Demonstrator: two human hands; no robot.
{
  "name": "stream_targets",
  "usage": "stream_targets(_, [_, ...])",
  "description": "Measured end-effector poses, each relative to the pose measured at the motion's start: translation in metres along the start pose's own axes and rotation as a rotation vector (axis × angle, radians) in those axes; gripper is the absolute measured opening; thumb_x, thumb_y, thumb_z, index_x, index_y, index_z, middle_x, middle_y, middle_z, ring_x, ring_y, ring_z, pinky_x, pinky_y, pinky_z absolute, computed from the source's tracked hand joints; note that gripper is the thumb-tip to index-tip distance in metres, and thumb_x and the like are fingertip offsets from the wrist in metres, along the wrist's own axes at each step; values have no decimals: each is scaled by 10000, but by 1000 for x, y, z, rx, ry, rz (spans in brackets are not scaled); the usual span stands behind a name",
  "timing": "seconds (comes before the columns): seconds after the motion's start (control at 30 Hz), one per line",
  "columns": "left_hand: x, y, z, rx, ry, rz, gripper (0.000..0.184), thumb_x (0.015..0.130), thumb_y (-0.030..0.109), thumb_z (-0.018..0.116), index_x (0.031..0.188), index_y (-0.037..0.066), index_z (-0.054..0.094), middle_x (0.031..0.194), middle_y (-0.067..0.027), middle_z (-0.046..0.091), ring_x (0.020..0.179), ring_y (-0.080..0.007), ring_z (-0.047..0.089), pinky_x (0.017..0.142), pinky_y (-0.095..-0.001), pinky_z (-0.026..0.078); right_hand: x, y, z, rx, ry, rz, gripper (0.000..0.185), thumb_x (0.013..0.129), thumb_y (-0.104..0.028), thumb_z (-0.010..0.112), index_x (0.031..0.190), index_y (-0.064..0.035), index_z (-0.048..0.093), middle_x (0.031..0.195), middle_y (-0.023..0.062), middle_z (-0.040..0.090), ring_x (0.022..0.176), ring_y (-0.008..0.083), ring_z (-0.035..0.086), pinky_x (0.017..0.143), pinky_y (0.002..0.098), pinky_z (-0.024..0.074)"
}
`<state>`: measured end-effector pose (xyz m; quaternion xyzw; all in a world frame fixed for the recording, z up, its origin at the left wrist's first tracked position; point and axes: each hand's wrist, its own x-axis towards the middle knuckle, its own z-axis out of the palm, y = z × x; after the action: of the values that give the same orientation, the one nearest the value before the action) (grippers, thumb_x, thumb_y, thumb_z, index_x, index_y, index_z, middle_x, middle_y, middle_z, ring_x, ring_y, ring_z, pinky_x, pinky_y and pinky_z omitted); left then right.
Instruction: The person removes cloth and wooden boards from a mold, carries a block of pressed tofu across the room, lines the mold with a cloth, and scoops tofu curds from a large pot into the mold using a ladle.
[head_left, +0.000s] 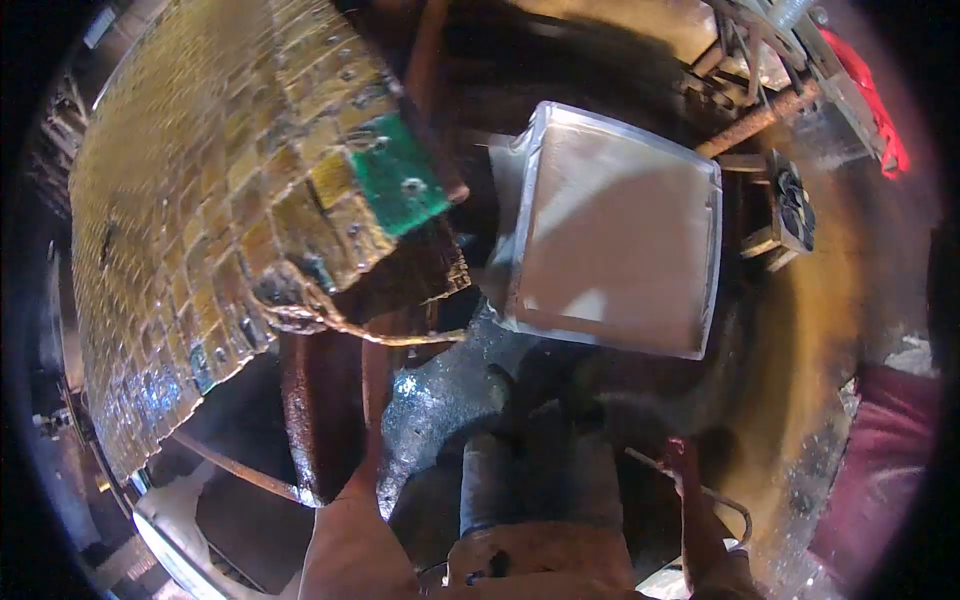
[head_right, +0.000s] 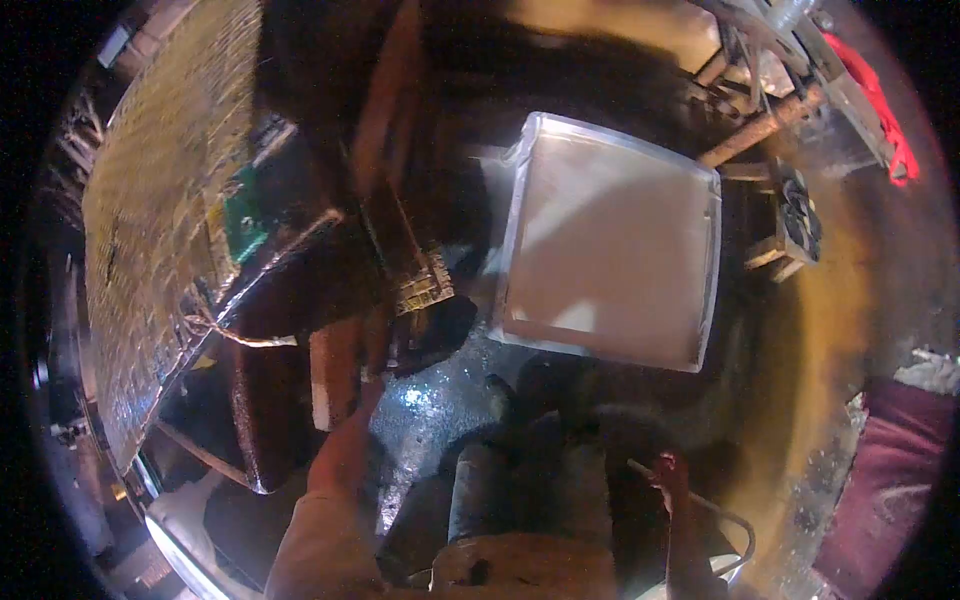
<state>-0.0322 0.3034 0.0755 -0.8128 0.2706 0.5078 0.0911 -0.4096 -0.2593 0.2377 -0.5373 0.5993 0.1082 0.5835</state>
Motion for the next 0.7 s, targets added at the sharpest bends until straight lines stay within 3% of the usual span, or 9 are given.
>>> stream_targets(0.03, [0,0,-1,41,-11,27,275,649,153,613,901,44,620,921,-142,600,866,-311,571,754,-431,455,-5,-7,3,2,61,29,351,802,-155,573,1135,-95,478,980,70,559,637,153,593,522,280,495])
stream_targets(0.13, [0,11,-7,152,45,83,241,661,160,600,874,51,632,880,-146,615,814,-309,595,713,-429,477,4,12,-4,74,-74,-57,376,841,-256,514,1154,-54,461,972,86,542,682,176,583,547,310,511])
stream_targets(0.23, [-10,31,-19,222,186,123,213,672,166,588,847,59,645,839,-150,630,762,-307,620,671,-427,498,23,49,9,390,-134,-52,277,833,-190,547,1082,-71,524,989,74,580,654,162,603,554,301,517])
stream_targets(0.37, [-67,81,-67,165,209,135,223,632,145,608,838,72,649,742,-133,629,686,-308,623,633,-428,504,-3,19,74,296,-167,-268,275,834,-202,542,1070,-62,523,923,61,587,652,178,601,565,297,516])
stream_targets(0.47, [-121,124,-111,215,214,341,199,626,131,602,797,32,619,639,-166,595,582,-344,598,556,-441,488,-18,6,120,248,-219,-278,283,835,-214,543,1073,-62,525,931,62,587,670,180,597,582,302,511])
stream_targets(0.53, [-171,171,-152,190,328,449,252,604,149,627,843,68,631,640,-124,598,632,-305,611,560,-409,504,-35,-3,139,239,-271,-282,288,835,-222,543,1074,-62,526,937,63,586,681,181,595,594,305,507])
stream_targets(0.63, [-247,250,-237,-189,571,695,418,597,60,626,1012,111,615,600,-104,567,541,-309,580,497,-400,479,-55,-15,158,234,-343,-294,296,836,-233,543,1076,-61,528,945,64,586,699,183,591,612,309,501])
stream_targets(0.7, [-302,290,-295,-235,506,662,468,590,58,653,1053,102,606,659,-104,600,601,-300,611,536,-372,499,-64,-25,160,232,-390,-304,301,836,-241,543,1077,-61,530,951,65,585,711,185,588,624,312,497])
